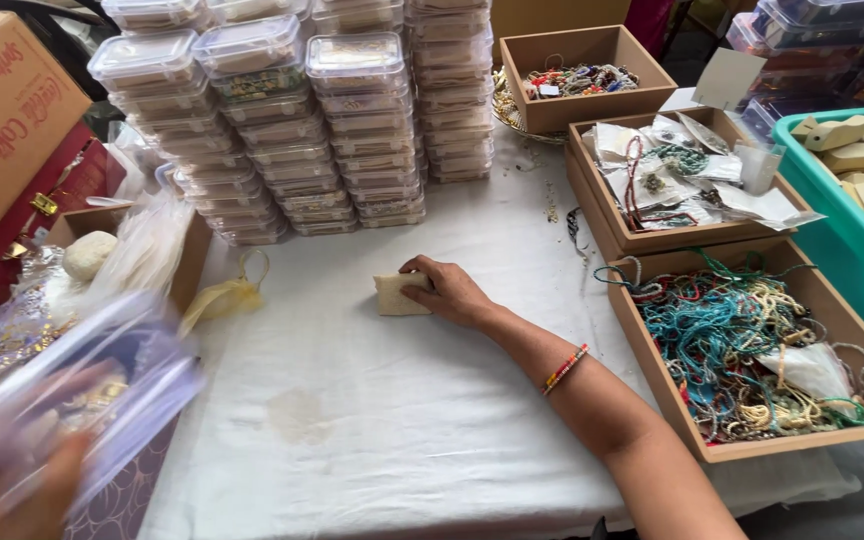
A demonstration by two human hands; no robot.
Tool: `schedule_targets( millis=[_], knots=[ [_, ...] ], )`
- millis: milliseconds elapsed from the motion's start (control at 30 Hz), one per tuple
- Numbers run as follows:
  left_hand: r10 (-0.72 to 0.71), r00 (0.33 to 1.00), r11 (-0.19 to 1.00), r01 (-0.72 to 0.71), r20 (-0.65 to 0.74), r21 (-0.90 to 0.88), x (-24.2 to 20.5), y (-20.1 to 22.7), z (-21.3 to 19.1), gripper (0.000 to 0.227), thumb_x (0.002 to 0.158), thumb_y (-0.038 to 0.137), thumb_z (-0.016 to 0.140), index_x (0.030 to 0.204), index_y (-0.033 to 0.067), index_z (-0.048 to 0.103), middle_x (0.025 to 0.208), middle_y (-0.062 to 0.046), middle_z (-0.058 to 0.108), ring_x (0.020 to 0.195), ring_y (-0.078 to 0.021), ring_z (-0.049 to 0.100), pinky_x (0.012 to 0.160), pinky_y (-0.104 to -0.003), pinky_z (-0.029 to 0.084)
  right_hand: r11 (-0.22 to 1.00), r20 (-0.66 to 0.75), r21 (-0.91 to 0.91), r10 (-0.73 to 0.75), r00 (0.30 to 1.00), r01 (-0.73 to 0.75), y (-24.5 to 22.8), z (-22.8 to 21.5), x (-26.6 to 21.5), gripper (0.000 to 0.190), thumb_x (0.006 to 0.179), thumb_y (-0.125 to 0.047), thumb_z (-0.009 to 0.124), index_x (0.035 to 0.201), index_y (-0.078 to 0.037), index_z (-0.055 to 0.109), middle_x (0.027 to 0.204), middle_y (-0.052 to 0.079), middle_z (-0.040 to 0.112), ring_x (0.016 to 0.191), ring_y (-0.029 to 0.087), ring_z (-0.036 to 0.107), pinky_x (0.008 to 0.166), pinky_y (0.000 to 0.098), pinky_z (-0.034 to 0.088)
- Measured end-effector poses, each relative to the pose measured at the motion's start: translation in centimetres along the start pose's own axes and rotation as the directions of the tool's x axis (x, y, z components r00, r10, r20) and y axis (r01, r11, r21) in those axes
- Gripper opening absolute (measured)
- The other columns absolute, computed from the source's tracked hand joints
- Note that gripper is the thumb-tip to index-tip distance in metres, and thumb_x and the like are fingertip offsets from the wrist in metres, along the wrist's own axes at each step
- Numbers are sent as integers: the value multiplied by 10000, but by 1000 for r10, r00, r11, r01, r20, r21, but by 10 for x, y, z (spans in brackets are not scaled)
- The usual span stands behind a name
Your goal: The person packages jewelry items by placing them into small plastic bags, wrapping them in fabric, and storing them in plastic containers. They also handle a beaded necklace, coiling it and placing it into a bag and fabric pouch.
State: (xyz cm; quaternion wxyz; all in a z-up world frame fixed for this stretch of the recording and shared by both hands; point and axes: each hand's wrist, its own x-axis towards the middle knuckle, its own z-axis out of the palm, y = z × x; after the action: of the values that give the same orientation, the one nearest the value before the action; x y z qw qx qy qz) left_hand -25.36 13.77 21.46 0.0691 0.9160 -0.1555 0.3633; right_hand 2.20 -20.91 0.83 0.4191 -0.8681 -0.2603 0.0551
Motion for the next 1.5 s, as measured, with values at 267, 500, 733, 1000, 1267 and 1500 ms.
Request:
schedule_targets(
  millis=[267, 500, 733, 1000, 1267, 1500],
  knots=[
    [-97, 991, 964, 69, 98, 257, 101, 33, 222, 129, 869, 188, 714, 860, 59, 724, 1044, -79, 682, 762, -256, 737, 644, -394, 601, 889, -193, 457, 134, 972, -31, 20, 0, 4, 376, 1001, -300, 612, 1345, -157, 558, 1145, 117, 679, 981, 220, 701, 811, 337, 655],
    [-291, 615, 747, 625, 733, -228, 128, 66, 309, 597, 879, 725, 635, 986, 158, 786, 1073, -155, 764, 798, -249, 727, 770, -397, 591, 855, -355, 511, 113, 928, 91, 60, 9, 21, 330, 1029, -237, 659, 1306, -61, 621, 1074, 159, 697, 919, 194, 649, 759, 323, 587],
    [-183, 810, 775, 468, 558, -424, 75, -8, 352, 611, 748, 610, 824, 1244, 261, 752, 1521, -114, 461, 1432, -335, 367, 1146, -470, 357, 792, -505, 604, 294, 812, 88, 61, 4, 26, 332, 1021, -213, 613, 1320, -89, 538, 1156, 99, 656, 983, 156, 667, 805, 283, 617],
    [-107, 777, 801, 436, 620, -409, 53, 3, 350, 1051, 522, 642, 891, 1438, 232, 578, 1519, -70, 432, 1418, -292, 384, 1174, -463, 315, 882, -767, 288, -21, 642, 373, 32, 6, 5, 308, 1080, -172, 621, 1362, -85, 531, 1218, 107, 628, 1083, 182, 610, 905, 303, 549],
    [-360, 821, 781, 525, 443, -338, 30, 34, 427, 659, 952, 418, 610, 1531, 127, 486, 1458, -107, 459, 1352, -317, 405, 1182, -476, 268, 849, -514, -353, -526, 677, 392, -9, 13, -11, 282, 968, -112, 743, 1205, -118, 589, 1100, 35, 715, 1039, 187, 679, 1179, 522, 321],
    [-352, 844, 651, 531, 405, -543, 30, 30, 419, 765, 861, 271, 606, 1584, 161, 380, 1512, -103, 359, 1431, -317, 313, 1193, -483, 194, 909, -334, -275, -395, 856, 312, 1, 11, -7, 205, 959, -161, 746, 1127, -127, 633, 1018, 16, 717, 952, 196, 633, 1065, 429, 329]
  ],
)
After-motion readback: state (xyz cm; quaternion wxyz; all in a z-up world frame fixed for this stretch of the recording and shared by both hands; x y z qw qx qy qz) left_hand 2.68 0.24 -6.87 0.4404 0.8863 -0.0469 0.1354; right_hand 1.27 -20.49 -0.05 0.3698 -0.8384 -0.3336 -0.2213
